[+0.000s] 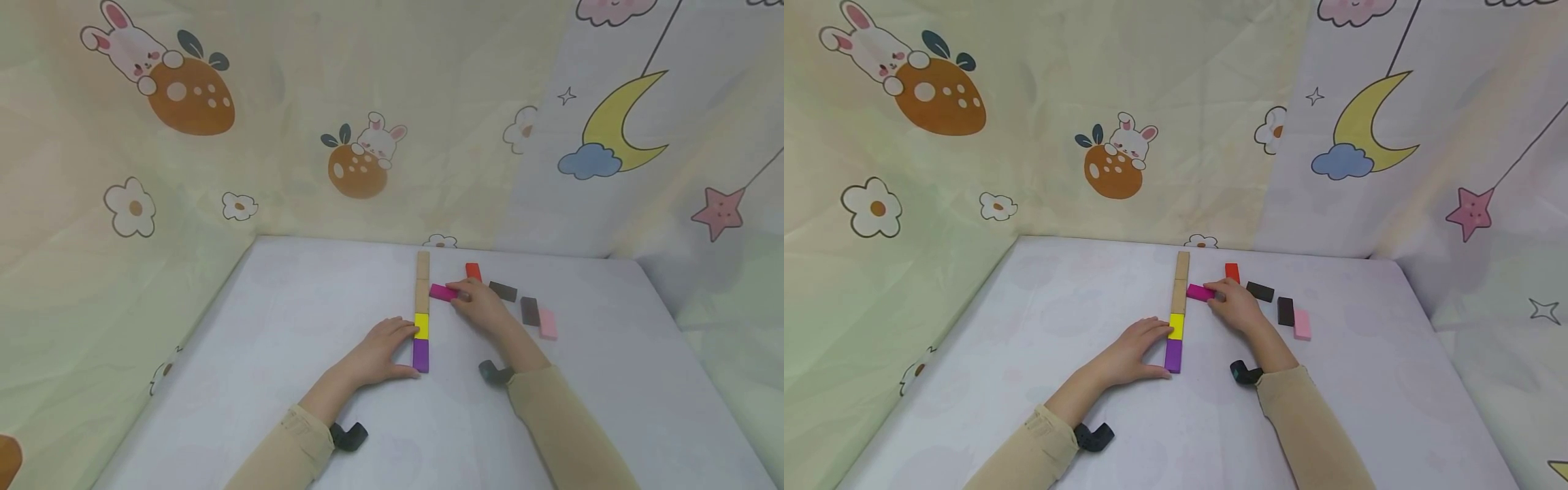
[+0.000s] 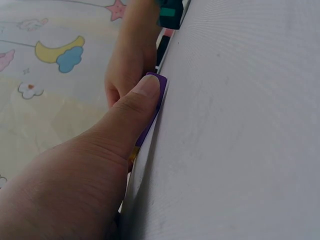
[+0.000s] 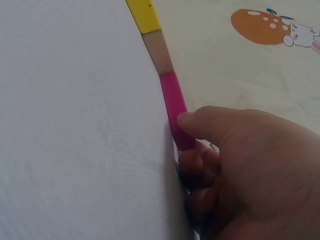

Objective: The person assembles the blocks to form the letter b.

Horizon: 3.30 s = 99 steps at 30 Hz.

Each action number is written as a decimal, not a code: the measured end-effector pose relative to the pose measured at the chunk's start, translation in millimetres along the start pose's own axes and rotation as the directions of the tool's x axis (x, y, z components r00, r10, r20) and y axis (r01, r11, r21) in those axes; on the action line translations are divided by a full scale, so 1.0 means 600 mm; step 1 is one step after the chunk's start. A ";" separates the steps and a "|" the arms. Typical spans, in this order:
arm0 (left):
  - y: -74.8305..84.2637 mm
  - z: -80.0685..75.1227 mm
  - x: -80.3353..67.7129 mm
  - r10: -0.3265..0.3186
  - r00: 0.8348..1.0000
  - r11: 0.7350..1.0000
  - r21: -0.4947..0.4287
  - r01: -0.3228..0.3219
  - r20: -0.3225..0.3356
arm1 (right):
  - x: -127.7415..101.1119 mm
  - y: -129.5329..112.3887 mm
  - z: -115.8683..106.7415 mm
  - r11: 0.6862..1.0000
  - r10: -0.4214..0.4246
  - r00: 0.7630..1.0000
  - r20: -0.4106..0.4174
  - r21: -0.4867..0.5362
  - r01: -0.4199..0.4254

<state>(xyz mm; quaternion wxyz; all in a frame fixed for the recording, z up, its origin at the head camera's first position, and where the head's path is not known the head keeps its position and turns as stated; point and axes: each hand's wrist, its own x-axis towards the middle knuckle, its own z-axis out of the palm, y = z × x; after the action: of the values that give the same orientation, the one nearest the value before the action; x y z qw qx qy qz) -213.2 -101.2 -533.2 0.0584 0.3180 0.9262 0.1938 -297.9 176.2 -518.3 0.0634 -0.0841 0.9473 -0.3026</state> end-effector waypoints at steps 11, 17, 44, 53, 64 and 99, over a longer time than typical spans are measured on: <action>0.001 -0.001 -0.002 0.001 1.000 1.000 -0.007 -0.001 0.001 | -0.003 0.017 -0.002 0.974 0.148 0.973 -0.175 0.198 -0.113; 0.002 -0.002 -0.002 0.003 1.000 1.000 -0.004 -0.003 0.005 | -0.003 0.025 -0.005 0.976 0.156 0.960 -0.233 0.186 -0.114; -0.003 0.003 -0.003 0.000 1.000 1.000 -0.019 0.001 0.003 | -0.044 0.022 -0.008 0.970 0.243 0.944 -0.222 0.084 -0.229; -0.002 0.002 -0.003 -0.008 1.000 1.000 -0.023 0.008 0.003 | -0.041 0.024 -0.011 0.978 0.205 0.953 -0.223 0.011 -0.208; -0.003 0.003 -0.001 -0.002 1.000 1.000 -0.016 0.002 0.004 | -0.042 0.028 -0.014 0.985 0.170 0.964 -0.204 0.016 -0.170; 0.003 -0.003 -0.002 0.000 1.000 1.000 -0.014 0.000 0.002 | -0.059 0.034 -0.035 0.999 0.047 0.997 -0.060 -0.007 -0.048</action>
<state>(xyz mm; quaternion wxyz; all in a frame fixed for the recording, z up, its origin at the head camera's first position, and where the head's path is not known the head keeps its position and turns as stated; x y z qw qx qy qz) -211.7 -101.5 -530.7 0.0615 0.3176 0.9248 0.2001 -269.3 211.6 -510.5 0.0418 -0.0527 0.9518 -0.2992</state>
